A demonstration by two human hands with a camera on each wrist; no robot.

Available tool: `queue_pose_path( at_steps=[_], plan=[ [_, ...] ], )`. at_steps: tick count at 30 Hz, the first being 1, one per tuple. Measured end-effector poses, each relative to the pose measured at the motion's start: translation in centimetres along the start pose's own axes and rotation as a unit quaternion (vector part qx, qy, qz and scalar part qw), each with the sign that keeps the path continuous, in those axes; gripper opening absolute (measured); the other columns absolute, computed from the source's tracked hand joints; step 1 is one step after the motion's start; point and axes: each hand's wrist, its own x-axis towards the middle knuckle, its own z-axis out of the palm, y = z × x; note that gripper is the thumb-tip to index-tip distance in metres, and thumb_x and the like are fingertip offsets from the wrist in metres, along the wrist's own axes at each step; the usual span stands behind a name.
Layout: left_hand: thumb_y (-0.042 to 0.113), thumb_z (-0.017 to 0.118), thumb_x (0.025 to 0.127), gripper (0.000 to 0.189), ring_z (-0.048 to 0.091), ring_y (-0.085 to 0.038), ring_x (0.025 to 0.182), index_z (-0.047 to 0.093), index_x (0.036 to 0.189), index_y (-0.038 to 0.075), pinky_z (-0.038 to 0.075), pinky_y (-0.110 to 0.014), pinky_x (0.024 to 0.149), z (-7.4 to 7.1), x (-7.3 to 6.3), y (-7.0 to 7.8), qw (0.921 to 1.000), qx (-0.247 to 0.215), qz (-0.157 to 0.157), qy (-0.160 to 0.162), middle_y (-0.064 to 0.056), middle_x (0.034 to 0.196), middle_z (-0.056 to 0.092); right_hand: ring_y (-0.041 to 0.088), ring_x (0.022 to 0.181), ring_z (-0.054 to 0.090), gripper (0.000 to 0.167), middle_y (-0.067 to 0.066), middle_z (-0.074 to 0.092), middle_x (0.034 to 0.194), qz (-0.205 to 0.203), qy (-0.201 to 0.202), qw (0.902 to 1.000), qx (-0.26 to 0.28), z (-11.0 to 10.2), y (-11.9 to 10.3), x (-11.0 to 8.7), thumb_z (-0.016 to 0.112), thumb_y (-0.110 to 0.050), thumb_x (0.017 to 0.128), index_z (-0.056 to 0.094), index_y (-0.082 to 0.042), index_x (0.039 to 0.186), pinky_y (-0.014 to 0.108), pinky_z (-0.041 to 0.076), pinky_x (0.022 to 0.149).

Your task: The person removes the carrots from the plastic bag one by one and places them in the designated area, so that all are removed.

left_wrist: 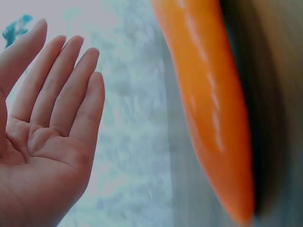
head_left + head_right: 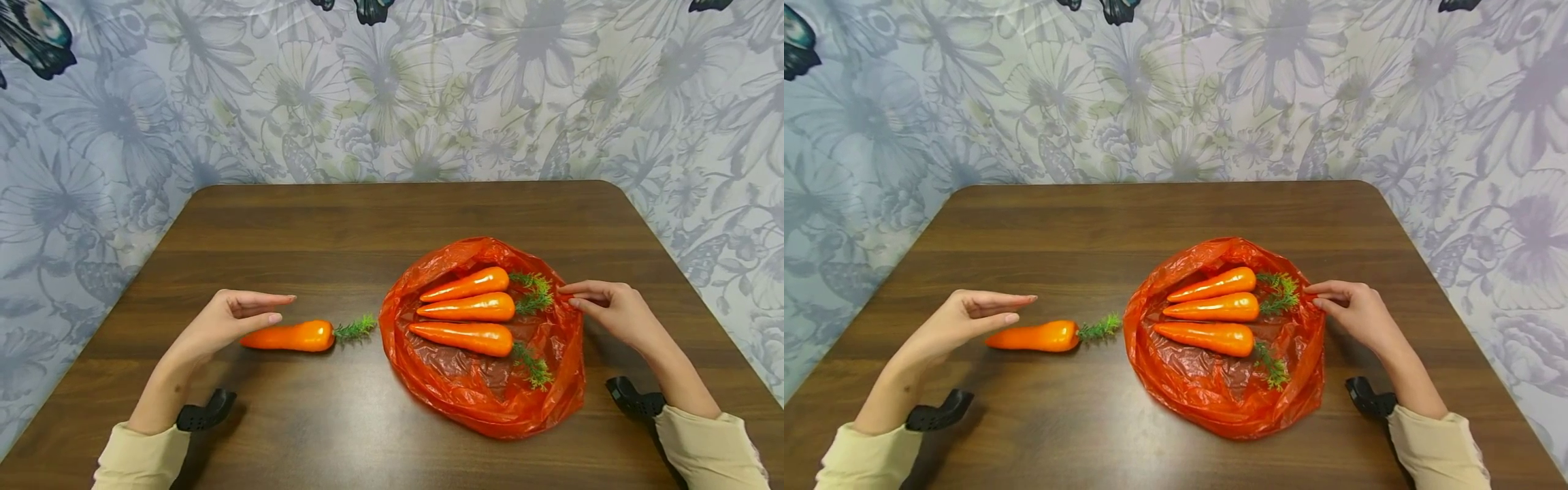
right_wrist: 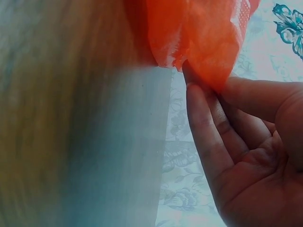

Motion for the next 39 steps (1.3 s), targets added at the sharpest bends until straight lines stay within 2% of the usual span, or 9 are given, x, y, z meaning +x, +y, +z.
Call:
queue_pose_path(
  at_steps=[5,10,16,20,27,33,35,39],
  plan=[
    [0.007,0.065,0.089,0.034,0.05,-0.033,0.116,0.062,0.123,0.002,0.046,-0.031,0.089,2.6,1.8,1.6,0.9988,-0.037,0.027,-0.015,-0.014,0.125,0.057,0.0,0.078,0.062,0.024,0.019,0.067,0.097,0.001,-0.001,1.0,0.001,0.0,-0.1,0.1,0.064,-0.001,0.088,0.066,0.005,0.111,0.014,0.048,0.062],
    [0.011,0.066,0.089,0.034,0.051,-0.034,0.116,0.063,0.123,0.007,0.047,-0.033,0.088,6.1,3.7,3.0,0.9962,-0.055,0.037,-0.057,-0.009,0.124,0.059,0.001,0.077,0.062,0.023,0.019,0.067,0.096,-0.006,0.0,1.0,0.002,0.2,-0.2,0.2,0.064,-0.001,0.088,0.066,0.004,0.11,0.015,0.048,0.06],
    [0.006,0.065,0.089,0.036,0.053,-0.035,0.114,0.06,0.124,0.001,0.048,-0.036,0.087,10.6,6.6,3.4,0.9847,-0.089,0.072,-0.132,-0.017,0.122,0.058,0.003,0.075,0.061,0.024,0.018,0.067,0.097,-0.002,-0.001,1.0,-0.006,0.3,-0.1,0.0,0.064,-0.003,0.088,0.066,0.002,0.111,0.019,0.046,0.055],
    [0.005,0.066,0.088,0.037,0.055,-0.031,0.112,0.059,0.123,-0.004,0.045,-0.04,0.091,12.8,8.2,3.4,0.9815,-0.07,0.092,-0.152,-0.019,0.12,0.059,0.004,0.075,0.062,0.024,0.019,0.067,0.098,-0.004,0.0,1.0,-0.006,0.3,0.0,0.0,0.064,-0.003,0.088,0.066,0.002,0.111,0.019,0.046,0.055],
    [0.007,0.067,0.087,0.034,0.058,-0.02,0.109,0.062,0.119,-0.004,0.046,-0.036,0.09,14.5,9.5,3.2,0.9832,0.0,0.106,-0.149,-0.013,0.115,0.063,0.005,0.072,0.06,0.023,0.019,0.067,0.097,-0.003,0.001,1.0,-0.006,0.1,-0.2,0.0,0.064,-0.003,0.088,0.066,0.003,0.11,0.019,0.044,0.053],
    [0.012,0.07,0.086,0.035,0.058,-0.012,0.107,0.065,0.118,0.002,0.044,-0.027,0.09,15.5,10.3,2.7,0.9818,0.075,0.098,-0.145,-0.006,0.114,0.064,0.004,0.073,0.06,0.024,0.019,0.067,0.097,0.0,0.0,1.0,-0.004,0.0,0.0,-0.1,0.063,-0.003,0.089,0.066,0.004,0.111,0.019,0.045,0.055],
    [0.013,0.071,0.085,0.036,0.057,-0.01,0.108,0.065,0.119,0.004,0.043,-0.026,0.091,15.7,10.4,2.8,0.9807,0.09,0.092,-0.147,-0.004,0.114,0.064,0.004,0.075,0.061,0.024,0.019,0.067,0.097,0.001,0.0,1.0,-0.006,0.0,0.0,-0.1,0.063,-0.003,0.089,0.066,0.003,0.111,0.019,0.046,0.056],
    [0.012,0.072,0.083,0.037,0.057,-0.009,0.107,0.065,0.119,0.005,0.042,-0.024,0.091,16.0,10.4,2.8,0.98,0.087,0.084,-0.158,-0.003,0.114,0.064,0.003,0.074,0.061,0.024,0.019,0.067,0.097,-0.001,0.001,1.0,-0.007,-0.1,0.1,0.0,0.063,-0.003,0.089,0.066,0.004,0.111,0.018,0.046,0.055]
  ],
)
